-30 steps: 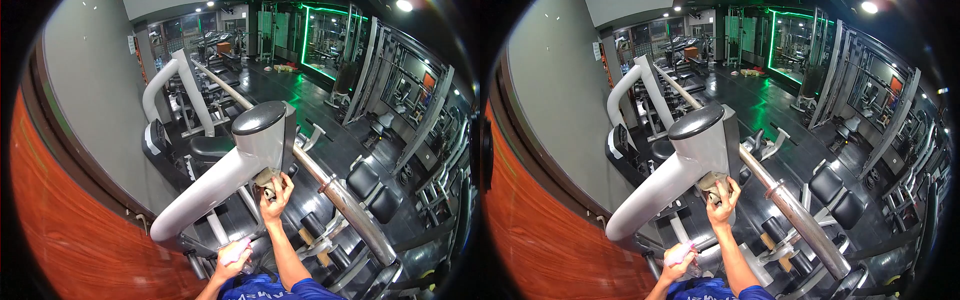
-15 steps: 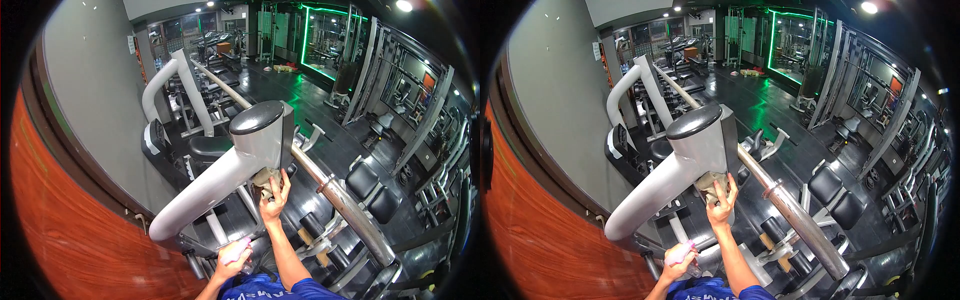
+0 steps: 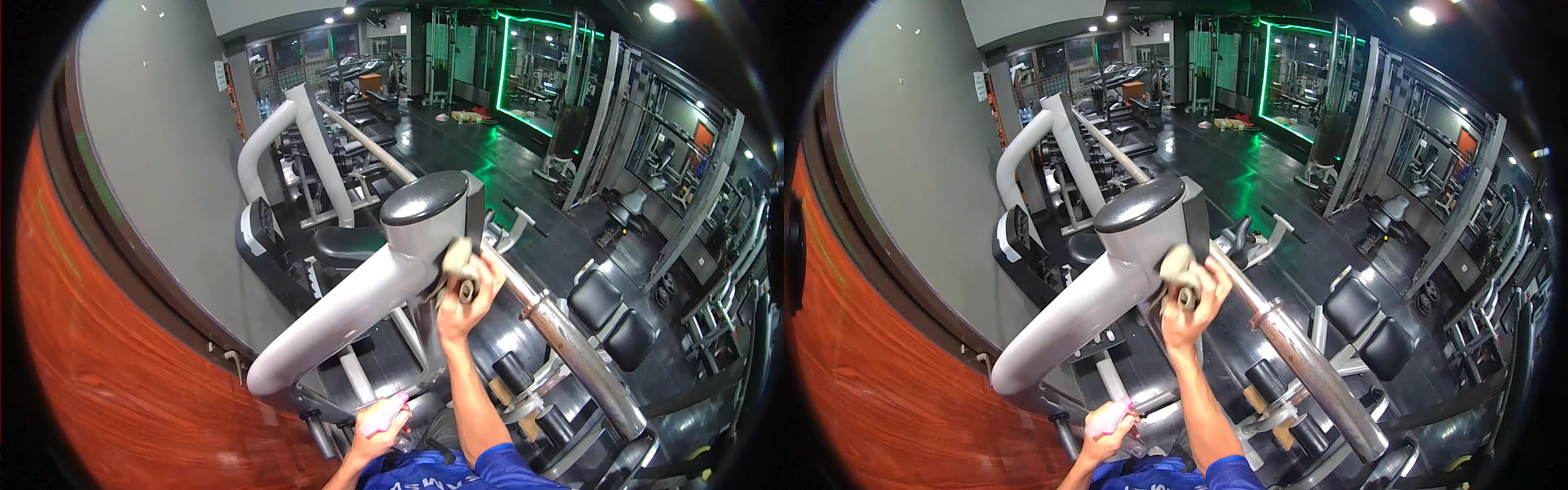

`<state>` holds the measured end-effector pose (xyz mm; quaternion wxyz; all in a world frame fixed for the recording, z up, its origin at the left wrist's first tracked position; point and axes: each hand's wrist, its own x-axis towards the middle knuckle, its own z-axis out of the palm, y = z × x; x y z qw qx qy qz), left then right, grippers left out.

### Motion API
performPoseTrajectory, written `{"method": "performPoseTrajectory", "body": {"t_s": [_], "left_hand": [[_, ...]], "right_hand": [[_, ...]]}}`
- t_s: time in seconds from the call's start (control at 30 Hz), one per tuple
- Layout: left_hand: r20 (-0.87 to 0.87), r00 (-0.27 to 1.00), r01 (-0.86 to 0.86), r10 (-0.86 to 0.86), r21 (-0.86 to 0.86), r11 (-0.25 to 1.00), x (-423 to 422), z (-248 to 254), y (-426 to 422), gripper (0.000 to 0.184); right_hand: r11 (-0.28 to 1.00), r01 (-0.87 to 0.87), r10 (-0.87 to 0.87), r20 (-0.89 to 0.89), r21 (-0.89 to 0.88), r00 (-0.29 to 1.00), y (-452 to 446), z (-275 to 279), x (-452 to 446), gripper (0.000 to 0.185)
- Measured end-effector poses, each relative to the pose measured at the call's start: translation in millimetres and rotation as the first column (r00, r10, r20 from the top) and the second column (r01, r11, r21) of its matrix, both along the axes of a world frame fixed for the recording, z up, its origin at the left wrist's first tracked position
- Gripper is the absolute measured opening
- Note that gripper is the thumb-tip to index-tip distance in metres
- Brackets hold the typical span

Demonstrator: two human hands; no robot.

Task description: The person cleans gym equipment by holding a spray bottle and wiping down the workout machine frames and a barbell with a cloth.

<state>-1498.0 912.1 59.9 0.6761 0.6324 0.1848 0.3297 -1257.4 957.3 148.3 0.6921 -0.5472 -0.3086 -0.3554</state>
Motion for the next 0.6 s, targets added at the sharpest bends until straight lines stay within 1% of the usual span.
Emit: {"method": "performPoseTrajectory", "body": {"t_s": [0.07, 0.13, 0.17, 0.2, 0.27, 0.3, 0.33, 0.4, 0.47, 0.5, 0.53, 0.57, 0.6], "left_hand": [[0.012, 1.0, -0.01, 0.009, 0.032, 0.999, 0, -1, 1, 0.015], [0.014, 1.0, -0.019, 0.018, 0.041, 0.999, -2, -1, 2, 0.015], [0.011, 1.0, -0.023, 0.022, 0.035, 0.999, -2, -2, 3, 0.015], [0.008, 1.0, -0.027, 0.027, 0.027, 0.999, -3, -3, 3, 0.015], [-0.012, 0.999, -0.034, 0.034, 0.034, 0.999, -4, 0, 3, 0.015], [-0.02, 0.999, -0.037, 0.038, 0.037, 0.999, -3, 0, 4, 0.016], [-0.016, 0.999, -0.038, 0.039, 0.039, 0.999, -3, 0, 5, 0.015], [-0.014, 0.999, -0.038, 0.038, 0.039, 0.999, -3, -4, 5, 0.015], [-0.016, 0.999, -0.033, 0.033, 0.024, 0.999, -4, -10, 5, 0.014], [-0.017, 0.999, -0.029, 0.03, 0.016, 0.999, -4, -11, 5, 0.014], [-0.026, 0.999, -0.026, 0.026, 0.003, 1.0, -4, -11, 4, 0.014], [-0.036, 0.999, -0.022, 0.022, -0.009, 1.0, -4, -11, 3, 0.013], [-0.045, 0.999, -0.018, 0.017, -0.019, 1.0, -3, -11, 3, 0.013]], "right_hand": [[0.999, 0.024, -0.026, 0.027, 0.047, 0.999, 4, 41, 4, 0.043], [0.999, 0.022, -0.024, 0.062, 0.037, 0.998, 7, 78, 6, 0.045], [0.999, -0.046, 0.046, 0.025, -0.008, 0.999, 6, 94, 1, 0.05], [0.996, -0.088, 0.088, 0.013, -0.014, 0.996, 8, 98, 1, 0.044], [0.998, 0.017, -0.01, 0.115, -0.061, 0.993, 9, 81, 7, 0.038], [0.999, -0.025, 0.029, 0.111, -0.043, 0.993, 9, 66, 8, 0.034], [0.998, -0.055, 0.059, 0.116, -0.037, 0.991, 6, 51, 7, 0.034], [0.996, -0.028, 0.037, 0.105, -0.084, 0.994, 3, 11, 6, 0.034], [0.992, -0.069, 0.075, 0.05, -0.108, 0.996, -2, -31, -1, 0.034], [0.988, -0.067, 0.071, 0.021, -0.141, 0.997, -5, -51, -5, 0.039], [0.983, -0.065, 0.065, -0.009, -0.173, 0.998, -9, -71, -10, 0.049], [0.974, -0.13, 0.111, -0.113, -0.183, 0.987, -12, -88, -14, 0.047], [0.971, -0.15, 0.128, -0.124, -0.186, 0.984, -15, -87, -17, 0.047]]}}
